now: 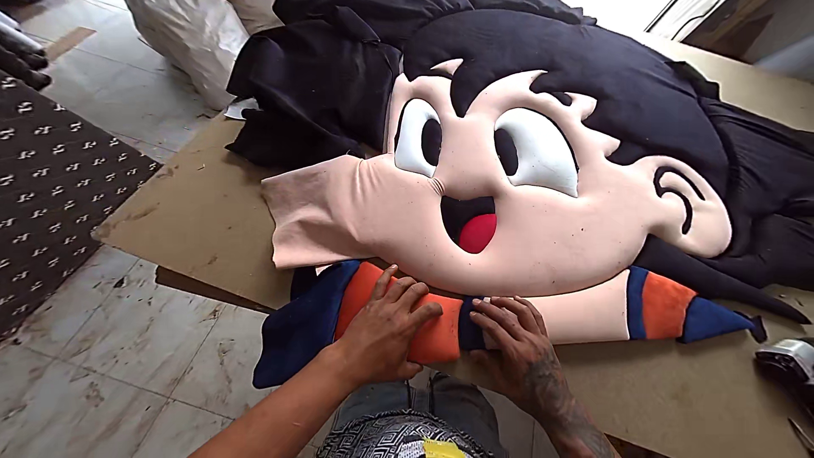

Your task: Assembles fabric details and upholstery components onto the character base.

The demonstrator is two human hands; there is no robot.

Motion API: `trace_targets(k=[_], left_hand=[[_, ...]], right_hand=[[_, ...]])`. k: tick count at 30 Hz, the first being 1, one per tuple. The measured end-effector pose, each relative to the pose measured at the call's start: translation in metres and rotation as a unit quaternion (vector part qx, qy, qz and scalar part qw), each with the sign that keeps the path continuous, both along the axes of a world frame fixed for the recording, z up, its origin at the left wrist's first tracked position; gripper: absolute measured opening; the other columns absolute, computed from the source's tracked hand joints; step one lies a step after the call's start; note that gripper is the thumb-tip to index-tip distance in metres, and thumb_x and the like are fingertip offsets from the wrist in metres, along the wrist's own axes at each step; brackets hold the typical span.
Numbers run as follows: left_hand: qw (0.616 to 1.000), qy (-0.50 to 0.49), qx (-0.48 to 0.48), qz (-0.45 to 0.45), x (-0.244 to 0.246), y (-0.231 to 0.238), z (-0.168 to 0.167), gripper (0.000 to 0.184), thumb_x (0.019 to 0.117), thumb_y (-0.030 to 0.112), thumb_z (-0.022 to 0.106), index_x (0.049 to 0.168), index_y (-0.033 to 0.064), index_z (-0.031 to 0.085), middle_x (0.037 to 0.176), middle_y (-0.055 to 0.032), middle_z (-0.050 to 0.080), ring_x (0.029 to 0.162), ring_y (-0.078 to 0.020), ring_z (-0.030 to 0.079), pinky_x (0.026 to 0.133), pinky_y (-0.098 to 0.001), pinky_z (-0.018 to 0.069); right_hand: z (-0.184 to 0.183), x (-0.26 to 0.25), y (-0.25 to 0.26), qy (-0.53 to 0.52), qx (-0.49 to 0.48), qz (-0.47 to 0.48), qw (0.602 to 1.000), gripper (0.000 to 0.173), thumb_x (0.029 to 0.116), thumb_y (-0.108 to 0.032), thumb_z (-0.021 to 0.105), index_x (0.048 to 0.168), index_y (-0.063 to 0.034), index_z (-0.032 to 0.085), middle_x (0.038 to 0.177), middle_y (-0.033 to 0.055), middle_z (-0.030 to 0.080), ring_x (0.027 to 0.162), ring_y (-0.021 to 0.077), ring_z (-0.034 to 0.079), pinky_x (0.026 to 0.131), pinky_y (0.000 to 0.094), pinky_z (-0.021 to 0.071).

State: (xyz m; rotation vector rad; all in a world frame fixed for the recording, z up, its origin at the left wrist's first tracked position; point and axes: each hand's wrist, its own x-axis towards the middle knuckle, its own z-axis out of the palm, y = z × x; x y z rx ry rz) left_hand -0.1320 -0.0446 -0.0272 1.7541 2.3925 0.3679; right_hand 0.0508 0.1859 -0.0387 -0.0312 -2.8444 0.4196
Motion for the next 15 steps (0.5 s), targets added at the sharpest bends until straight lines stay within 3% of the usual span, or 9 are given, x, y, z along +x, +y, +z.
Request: trace_targets(k=[10,13,15], left_hand=[[0.999,-0.035,0.004,-0.001,-0.005,0.005,-0.004,0.08,0.0647,0.069,0.079,0.135,0.0382,0.057,0.142,0.0012,0.057,0.14,-0.0229,0.045,0.121,-0.0496,0.0298],[0.998,-0.043,0.034,0.005,0.003,0.005,-0.008,0.074,0.0698,0.06,0.08,0.136,0.0374,0.059,0.146,0.0024,0.055,0.141,-0.0224,0.044,0.12,-0.0493,0.0317],[0.996,-0.056,0.061,0.021,0.017,0.009,-0.005,0.072,0.0716,0.05,0.084,0.138,0.0365,0.059,0.15,-0.0014,0.053,0.142,-0.0257,0.044,0.119,-0.0537,0.0322]], right_hand=[[-0.001,-0.003,-0.007,-0.002,-0.002,-0.018,1.0,0.045,0.0875,-0.053,0.069,0.127,-0.0314,0.07,0.14,-0.0114,0.064,0.138,0.0191,0.052,0.118,0.0527,0.0374],[0.0,-0.005,-0.003,-0.009,0.006,-0.008,1.0,0.045,0.0869,-0.054,0.07,0.127,-0.032,0.07,0.14,-0.0116,0.064,0.138,0.0188,0.053,0.117,0.0523,0.0385],[0.003,-0.004,0.0,-0.01,0.007,-0.001,1.0,0.049,0.0856,-0.056,0.07,0.127,-0.0309,0.07,0.139,-0.0094,0.065,0.137,0.0203,0.054,0.116,0.0529,0.0393]])
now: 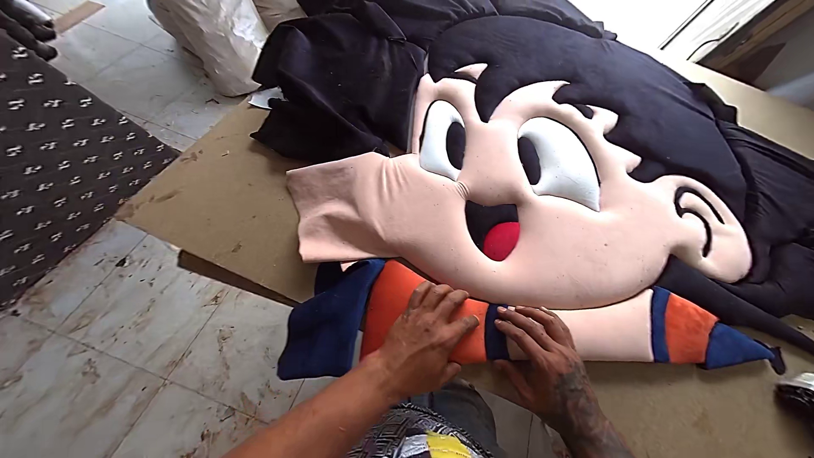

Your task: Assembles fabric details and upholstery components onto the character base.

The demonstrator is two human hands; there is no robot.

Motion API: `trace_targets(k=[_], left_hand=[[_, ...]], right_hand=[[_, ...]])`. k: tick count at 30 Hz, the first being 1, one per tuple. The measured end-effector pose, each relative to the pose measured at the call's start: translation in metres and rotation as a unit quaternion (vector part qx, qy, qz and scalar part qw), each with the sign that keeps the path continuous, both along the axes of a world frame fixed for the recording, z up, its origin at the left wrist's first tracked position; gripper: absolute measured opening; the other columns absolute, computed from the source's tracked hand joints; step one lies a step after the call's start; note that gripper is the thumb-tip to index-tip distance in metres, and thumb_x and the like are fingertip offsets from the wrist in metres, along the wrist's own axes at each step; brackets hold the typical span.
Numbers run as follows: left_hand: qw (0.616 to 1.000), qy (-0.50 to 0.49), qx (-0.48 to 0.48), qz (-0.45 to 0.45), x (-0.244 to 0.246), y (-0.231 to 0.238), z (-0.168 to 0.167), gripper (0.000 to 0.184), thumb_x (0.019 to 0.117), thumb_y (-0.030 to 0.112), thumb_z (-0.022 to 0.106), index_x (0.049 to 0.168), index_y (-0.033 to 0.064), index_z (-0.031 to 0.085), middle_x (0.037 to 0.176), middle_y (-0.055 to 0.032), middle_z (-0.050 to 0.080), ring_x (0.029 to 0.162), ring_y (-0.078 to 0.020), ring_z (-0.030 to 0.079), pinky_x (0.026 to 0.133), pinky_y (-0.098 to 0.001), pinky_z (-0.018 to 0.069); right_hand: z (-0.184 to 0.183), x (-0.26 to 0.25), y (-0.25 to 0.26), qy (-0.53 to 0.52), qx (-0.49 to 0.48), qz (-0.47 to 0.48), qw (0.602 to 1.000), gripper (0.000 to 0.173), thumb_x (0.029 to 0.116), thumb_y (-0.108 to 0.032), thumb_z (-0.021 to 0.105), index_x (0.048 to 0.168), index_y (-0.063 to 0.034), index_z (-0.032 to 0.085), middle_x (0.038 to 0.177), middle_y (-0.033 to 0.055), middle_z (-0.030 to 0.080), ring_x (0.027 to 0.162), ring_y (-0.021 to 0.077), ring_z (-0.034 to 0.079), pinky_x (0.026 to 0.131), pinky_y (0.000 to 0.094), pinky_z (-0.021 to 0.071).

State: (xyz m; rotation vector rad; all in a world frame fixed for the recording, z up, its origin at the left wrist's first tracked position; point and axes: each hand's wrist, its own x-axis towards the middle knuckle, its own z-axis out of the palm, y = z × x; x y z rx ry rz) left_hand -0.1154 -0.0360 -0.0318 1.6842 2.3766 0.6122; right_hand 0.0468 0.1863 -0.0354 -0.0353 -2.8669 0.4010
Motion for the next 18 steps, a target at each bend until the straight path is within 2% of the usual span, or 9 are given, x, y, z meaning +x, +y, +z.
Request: trace_targets(k=[1,3,6,7,9,11,12,15,18], left_hand=[[1.0,-0.005,0.018,0.012,0.008,-0.002,0.004,0.073,0.0722,0.048,0.085,0.14,0.0353,0.059,0.152,-0.0033,0.052,0.143,-0.0271,0.044,0.119,-0.0563,0.0317],[0.997,-0.001,0.065,0.048,0.021,-0.02,0.018,0.073,0.0757,0.056,0.082,0.141,0.0351,0.058,0.154,-0.0031,0.051,0.146,-0.0264,0.044,0.121,-0.0601,0.0302],[0.979,0.026,0.107,0.17,0.03,-0.075,0.033,0.067,0.0786,0.068,0.074,0.137,0.0393,0.059,0.15,-0.0001,0.055,0.145,-0.0253,0.045,0.121,-0.063,0.0296],[0.971,0.041,0.093,0.218,0.027,-0.097,0.032,0.069,0.0774,0.073,0.072,0.137,0.0407,0.058,0.151,-0.002,0.053,0.146,-0.0283,0.043,0.121,-0.0652,0.0284],[0.953,0.063,0.038,0.295,0.015,-0.137,0.02,0.085,0.0686,0.079,0.075,0.143,0.0437,0.053,0.158,-0.0084,0.046,0.149,-0.0376,0.037,0.119,-0.0683,0.0292],[0.941,0.06,-0.01,0.333,0.004,-0.158,0.005,0.098,0.0593,0.072,0.084,0.148,0.0476,0.048,0.163,-0.0113,0.037,0.15,-0.0402,0.034,0.116,-0.0616,0.0372],[0.94,0.054,-0.024,0.337,0.002,-0.162,0.0,0.101,0.0582,0.065,0.087,0.149,0.0487,0.046,0.164,-0.0111,0.036,0.149,-0.0381,0.037,0.114,-0.0559,0.0425],[0.945,0.041,-0.033,0.323,0.002,-0.159,-0.007,0.097,0.0632,0.05,0.088,0.15,0.0495,0.045,0.162,-0.0079,0.04,0.139,-0.0297,0.05,0.101,-0.0411,0.0547],[0.946,0.039,-0.012,0.32,0.003,-0.153,-0.011,0.084,0.0709,0.041,0.082,0.148,0.0469,0.05,0.158,-0.0083,0.046,0.131,-0.0269,0.057,0.094,-0.0376,0.0577]], right_hand=[[0.002,-0.001,-0.001,0.003,-0.003,0.005,1.0,0.054,0.0845,-0.06,0.069,0.129,-0.03,0.069,0.139,-0.007,0.065,0.136,0.0218,0.054,0.115,0.0535,0.04],[0.01,-0.002,-0.006,-0.001,-0.019,0.018,1.0,0.063,0.0832,-0.065,0.07,0.134,-0.0277,0.066,0.141,-0.0018,0.064,0.137,0.0248,0.054,0.116,0.0543,0.0393],[0.025,0.002,-0.017,-0.022,-0.048,0.029,0.998,0.067,0.0821,-0.06,0.076,0.137,-0.0255,0.064,0.145,0.0032,0.06,0.139,0.0282,0.051,0.118,0.0555,0.0368],[0.025,0.004,-0.02,-0.023,-0.053,0.025,0.998,0.067,0.0819,-0.059,0.078,0.138,-0.0253,0.063,0.146,0.004,0.06,0.14,0.0287,0.05,0.118,0.0555,0.0361],[0.024,0.007,-0.026,-0.027,-0.062,0.014,0.998,0.067,0.0828,-0.058,0.077,0.139,-0.0247,0.063,0.147,0.0053,0.059,0.14,0.0285,0.05,0.118,0.0543,0.0356],[0.021,0.005,-0.032,-0.026,-0.076,0.006,0.997,0.067,0.0831,-0.059,0.077,0.138,-0.0227,0.063,0.146,0.0071,0.059,0.138,0.0286,0.051,0.118,0.0536,0.036],[0.019,0.004,-0.034,-0.026,-0.081,0.004,0.996,0.067,0.0828,-0.059,0.077,0.138,-0.0221,0.063,0.146,0.0074,0.059,0.138,0.0286,0.051,0.118,0.0536,0.0361],[0.019,0.0,-0.04,-0.028,-0.081,0.013,0.996,0.066,0.0835,-0.059,0.076,0.138,-0.0238,0.063,0.148,0.0059,0.058,0.139,0.028,0.051,0.118,0.0528,0.0362],[0.018,-0.002,-0.042,-0.027,-0.081,0.023,0.996,0.065,0.0838,-0.057,0.076,0.138,-0.0243,0.063,0.148,0.0061,0.058,0.139,0.0283,0.05,0.118,0.0533,0.0361]])
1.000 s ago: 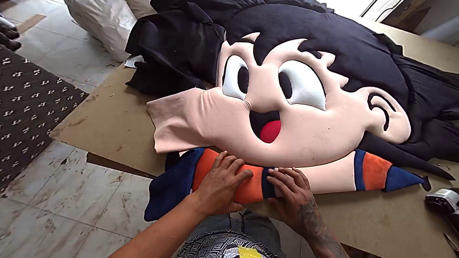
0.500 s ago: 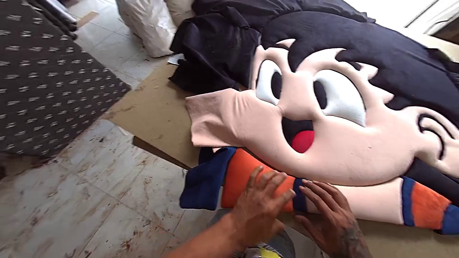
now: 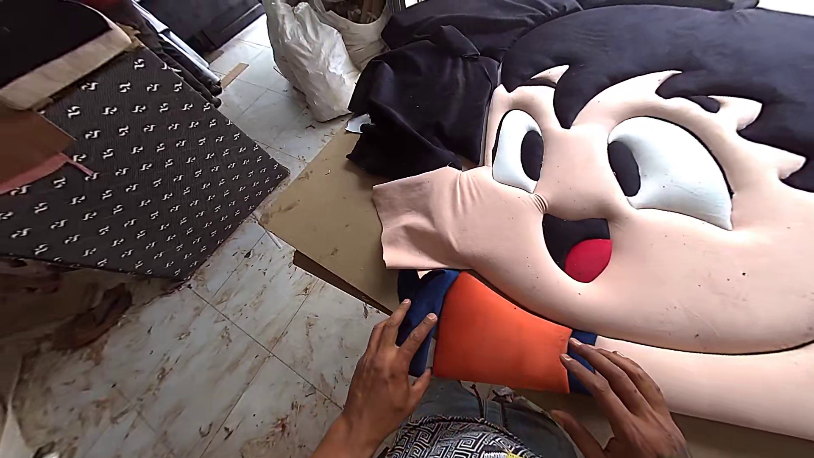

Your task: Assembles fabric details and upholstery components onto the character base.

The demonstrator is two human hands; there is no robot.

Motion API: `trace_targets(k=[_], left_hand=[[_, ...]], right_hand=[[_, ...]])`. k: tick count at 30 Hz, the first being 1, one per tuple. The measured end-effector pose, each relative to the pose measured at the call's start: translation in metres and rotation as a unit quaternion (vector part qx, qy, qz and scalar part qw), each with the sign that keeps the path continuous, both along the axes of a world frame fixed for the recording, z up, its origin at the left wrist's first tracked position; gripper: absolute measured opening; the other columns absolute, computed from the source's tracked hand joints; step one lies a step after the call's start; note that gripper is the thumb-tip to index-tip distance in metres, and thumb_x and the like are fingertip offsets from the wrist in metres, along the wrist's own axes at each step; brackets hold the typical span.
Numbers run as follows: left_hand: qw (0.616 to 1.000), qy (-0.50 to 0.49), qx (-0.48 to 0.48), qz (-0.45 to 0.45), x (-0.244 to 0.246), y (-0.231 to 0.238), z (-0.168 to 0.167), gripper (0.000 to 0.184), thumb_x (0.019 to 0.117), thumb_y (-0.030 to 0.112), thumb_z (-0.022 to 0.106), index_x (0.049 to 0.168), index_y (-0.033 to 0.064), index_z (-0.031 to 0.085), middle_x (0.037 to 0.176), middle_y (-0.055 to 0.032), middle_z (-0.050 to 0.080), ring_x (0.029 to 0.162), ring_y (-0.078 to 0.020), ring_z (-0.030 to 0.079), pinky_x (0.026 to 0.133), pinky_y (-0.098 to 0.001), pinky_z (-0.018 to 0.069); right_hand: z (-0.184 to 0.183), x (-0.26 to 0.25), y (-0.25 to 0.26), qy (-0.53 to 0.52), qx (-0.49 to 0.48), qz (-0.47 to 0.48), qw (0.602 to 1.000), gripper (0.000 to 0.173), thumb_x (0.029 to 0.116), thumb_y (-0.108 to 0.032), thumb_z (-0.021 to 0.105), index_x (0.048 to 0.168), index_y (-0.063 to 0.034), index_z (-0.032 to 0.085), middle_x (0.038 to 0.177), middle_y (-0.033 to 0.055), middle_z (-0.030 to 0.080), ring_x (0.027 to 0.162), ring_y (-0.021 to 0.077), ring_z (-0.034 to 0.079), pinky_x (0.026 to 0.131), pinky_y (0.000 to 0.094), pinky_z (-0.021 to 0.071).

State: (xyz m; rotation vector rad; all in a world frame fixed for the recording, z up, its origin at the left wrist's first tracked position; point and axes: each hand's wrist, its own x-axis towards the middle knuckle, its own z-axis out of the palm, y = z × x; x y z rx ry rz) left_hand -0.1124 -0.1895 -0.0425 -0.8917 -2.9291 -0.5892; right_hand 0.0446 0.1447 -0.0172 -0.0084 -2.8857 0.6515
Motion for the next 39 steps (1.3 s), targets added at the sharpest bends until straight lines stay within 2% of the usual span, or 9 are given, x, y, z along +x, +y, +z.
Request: trace_targets(k=[9,16,19,21,23,25,30,34,39], left_hand=[[0.987,0.019,0.152,0.052,-0.029,-0.03,0.013,0.053,0.0808,0.03,0.072,0.133,0.0281,0.065,0.141,-0.0099,0.059,0.13,-0.0241,0.059,0.1,-0.044,0.0574],[0.986,0.03,0.091,0.138,-0.117,-0.045,0.011,0.067,0.0805,0.034,0.068,0.139,0.0028,0.056,0.14,-0.0304,0.052,0.132,-0.0495,0.05,0.108,-0.0653,0.0409],[0.987,0.012,0.077,0.141,-0.139,-0.034,-0.002,0.067,0.081,0.029,0.074,0.141,0.0066,0.055,0.145,-0.0295,0.047,0.134,-0.0513,0.046,0.108,-0.0681,0.0376],[0.991,0.023,0.041,0.129,-0.14,-0.026,0.002,0.07,0.0819,0.039,0.071,0.143,0.0093,0.055,0.149,-0.0259,0.046,0.137,-0.0513,0.043,0.11,-0.0685,0.0343],[0.995,0.041,0.027,0.083,-0.12,-0.004,0.023,0.074,0.0862,0.05,0.063,0.144,0.0047,0.055,0.158,-0.0264,0.039,0.145,-0.0524,0.034,0.117,-0.0681,0.0258],[0.998,0.038,0.05,-0.023,-0.079,0.03,0.039,0.07,0.091,0.053,0.061,0.141,0.0038,0.058,0.156,-0.0267,0.043,0.145,-0.0491,0.037,0.117,-0.0655,0.0309],[0.964,0.001,0.074,-0.255,0.009,0.131,0.018,0.058,0.0881,0.062,0.066,0.136,0.0306,0.065,0.151,-0.0047,0.055,0.146,-0.0286,0.043,0.122,-0.0633,0.0262],[0.963,0.015,-0.001,-0.27,0.02,0.163,0.0,0.075,0.083,0.071,0.063,0.145,0.0292,0.058,0.156,-0.0025,0.05,0.149,-0.026,0.038,0.125,-0.0617,0.0174],[0.968,0.045,-0.027,-0.244,0.025,0.174,0.0,0.08,0.079,0.071,0.064,0.145,0.0265,0.06,0.146,-0.0014,0.057,0.142,-0.0247,0.046,0.124,-0.0596,0.0209]], right_hand=[[0.006,0.014,0.016,0.003,0.008,-0.037,0.999,0.063,0.085,-0.057,0.075,0.138,-0.0246,0.063,0.146,0.0059,0.06,0.137,0.0282,0.053,0.118,0.0541,0.0375],[0.011,0.034,0.056,0.021,0.067,-0.106,0.992,0.058,0.0869,-0.06,0.07,0.132,-0.0241,0.068,0.141,0.002,0.063,0.135,0.0251,0.055,0.111,0.0489,0.047],[0.011,0.031,0.06,0.006,0.077,-0.086,0.993,0.058,0.0859,-0.061,0.071,0.131,-0.0253,0.068,0.142,-0.0005,0.062,0.136,0.023,0.054,0.113,0.0478,0.0458],[0.008,0.025,0.059,0.003,0.076,-0.063,0.995,0.057,0.0855,-0.06,0.072,0.131,-0.0253,0.068,0.142,-0.001,0.062,0.138,0.0224,0.053,0.116,0.0478,0.0436],[0.005,0.02,0.057,-0.005,0.075,-0.039,0.996,0.057,0.0862,-0.06,0.072,0.131,-0.0244,0.069,0.143,-0.0004,0.062,0.14,0.022,0.051,0.118,0.0481,0.0412],[0.002,0.016,0.056,-0.012,0.073,-0.022,0.997,0.059,0.0861,-0.061,0.071,0.132,-0.0248,0.068,0.144,-0.0007,0.06,0.142,0.0214,0.049,0.12,0.0484,0.0394],[-0.011,0.009,0.068,-0.016,0.089,0.005,0.996,0.071,0.0823,-0.067,0.069,0.138,-0.0235,0.065,0.148,0.0016,0.056,0.143,0.0237,0.045,0.12,0.0494,0.0365],[-0.015,0.009,0.072,0.004,0.078,0.009,0.997,0.071,0.0818,-0.069,0.07,0.135,-0.0219,0.067,0.143,0.0027,0.06,0.138,0.0236,0.05,0.116,0.0479,0.0405],[-0.025,0.005,0.078,0.033,0.074,0.001,0.997,0.075,0.0773,-0.073,0.07,0.133,-0.023,0.069,0.133,0.0028,0.064,0.128,0.025,0.054,0.108,0.0473,0.0432]])
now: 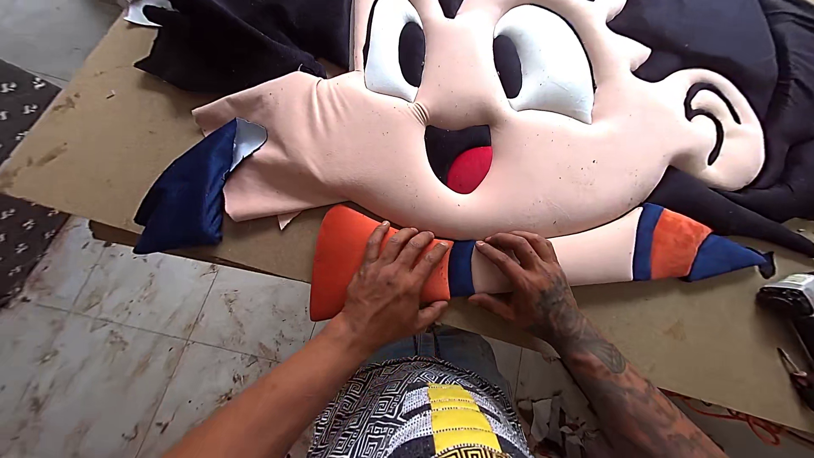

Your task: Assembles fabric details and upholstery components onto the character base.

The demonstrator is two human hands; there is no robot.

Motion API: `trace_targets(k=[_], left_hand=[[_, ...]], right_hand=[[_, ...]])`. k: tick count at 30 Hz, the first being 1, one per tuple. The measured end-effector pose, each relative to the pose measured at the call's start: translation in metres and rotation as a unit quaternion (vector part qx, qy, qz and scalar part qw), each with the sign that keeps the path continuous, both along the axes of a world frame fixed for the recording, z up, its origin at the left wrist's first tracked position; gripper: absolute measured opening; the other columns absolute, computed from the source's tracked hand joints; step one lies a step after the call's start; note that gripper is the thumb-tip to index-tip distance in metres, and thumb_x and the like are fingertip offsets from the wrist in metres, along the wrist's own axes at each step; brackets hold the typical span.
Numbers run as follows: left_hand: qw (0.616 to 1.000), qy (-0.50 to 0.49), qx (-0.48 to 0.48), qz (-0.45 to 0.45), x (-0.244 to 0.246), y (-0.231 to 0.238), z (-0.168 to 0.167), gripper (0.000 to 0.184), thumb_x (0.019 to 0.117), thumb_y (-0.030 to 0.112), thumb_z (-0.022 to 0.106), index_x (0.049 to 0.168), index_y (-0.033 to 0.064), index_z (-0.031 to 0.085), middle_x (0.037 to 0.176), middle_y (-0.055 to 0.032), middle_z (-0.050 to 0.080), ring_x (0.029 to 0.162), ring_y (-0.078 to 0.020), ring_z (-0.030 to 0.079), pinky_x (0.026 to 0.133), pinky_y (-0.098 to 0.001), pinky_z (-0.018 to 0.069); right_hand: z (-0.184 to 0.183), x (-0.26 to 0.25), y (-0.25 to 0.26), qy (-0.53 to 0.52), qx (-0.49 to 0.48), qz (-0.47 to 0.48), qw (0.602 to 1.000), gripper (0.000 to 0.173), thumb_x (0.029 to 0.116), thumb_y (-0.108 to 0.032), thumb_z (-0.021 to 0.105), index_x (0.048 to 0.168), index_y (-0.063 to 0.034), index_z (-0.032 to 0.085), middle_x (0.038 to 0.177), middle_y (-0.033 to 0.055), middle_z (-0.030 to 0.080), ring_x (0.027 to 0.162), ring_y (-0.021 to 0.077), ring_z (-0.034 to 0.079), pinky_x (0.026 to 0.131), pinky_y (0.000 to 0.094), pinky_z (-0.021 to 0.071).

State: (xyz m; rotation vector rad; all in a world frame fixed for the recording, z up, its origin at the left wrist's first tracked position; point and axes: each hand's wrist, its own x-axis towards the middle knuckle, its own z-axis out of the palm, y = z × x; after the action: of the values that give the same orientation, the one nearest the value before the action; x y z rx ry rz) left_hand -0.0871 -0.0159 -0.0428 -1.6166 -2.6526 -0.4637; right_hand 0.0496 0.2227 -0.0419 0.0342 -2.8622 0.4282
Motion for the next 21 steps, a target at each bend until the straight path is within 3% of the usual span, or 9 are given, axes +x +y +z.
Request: trace_targets(k=[4,16,21], left_hand=[[1.0,0.013,-0.001,0.014,0.002,0.005,0.002,0.085,0.0733,0.072,0.067,0.144,0.0258,0.06,0.142,-0.0003,0.06,0.137,-0.0232,0.05,0.122,-0.0585,0.0236],[1.0,0.012,-0.021,0.01,0.026,0.012,0.008,0.085,0.0735,0.071,0.069,0.145,0.0251,0.06,0.143,0.0007,0.059,0.138,-0.0218,0.049,0.123,-0.0555,0.0258],[0.998,0.015,-0.059,0.018,0.03,0.021,0.009,0.09,0.0716,0.074,0.066,0.148,0.0275,0.056,0.144,-0.0014,0.058,0.137,-0.0237,0.048,0.122,-0.0551,0.025]], right_hand=[[-0.002,-0.002,0.006,0.001,-0.005,0.017,1.0,0.079,0.0742,-0.072,0.072,0.133,-0.0202,0.069,0.128,0.0047,0.065,0.124,0.0263,0.056,0.106,0.0475,0.044],[-0.005,0.014,0.018,0.012,0.01,0.032,0.999,0.082,0.0733,-0.075,0.068,0.133,-0.0192,0.069,0.128,0.0054,0.067,0.12,0.0282,0.058,0.098,0.0496,0.0448],[-0.007,0.016,0.022,0.013,-0.002,0.031,0.999,0.083,0.0722,-0.075,0.069,0.132,-0.018,0.07,0.124,0.0069,0.067,0.118,0.0294,0.058,0.102,0.0515,0.0426]])
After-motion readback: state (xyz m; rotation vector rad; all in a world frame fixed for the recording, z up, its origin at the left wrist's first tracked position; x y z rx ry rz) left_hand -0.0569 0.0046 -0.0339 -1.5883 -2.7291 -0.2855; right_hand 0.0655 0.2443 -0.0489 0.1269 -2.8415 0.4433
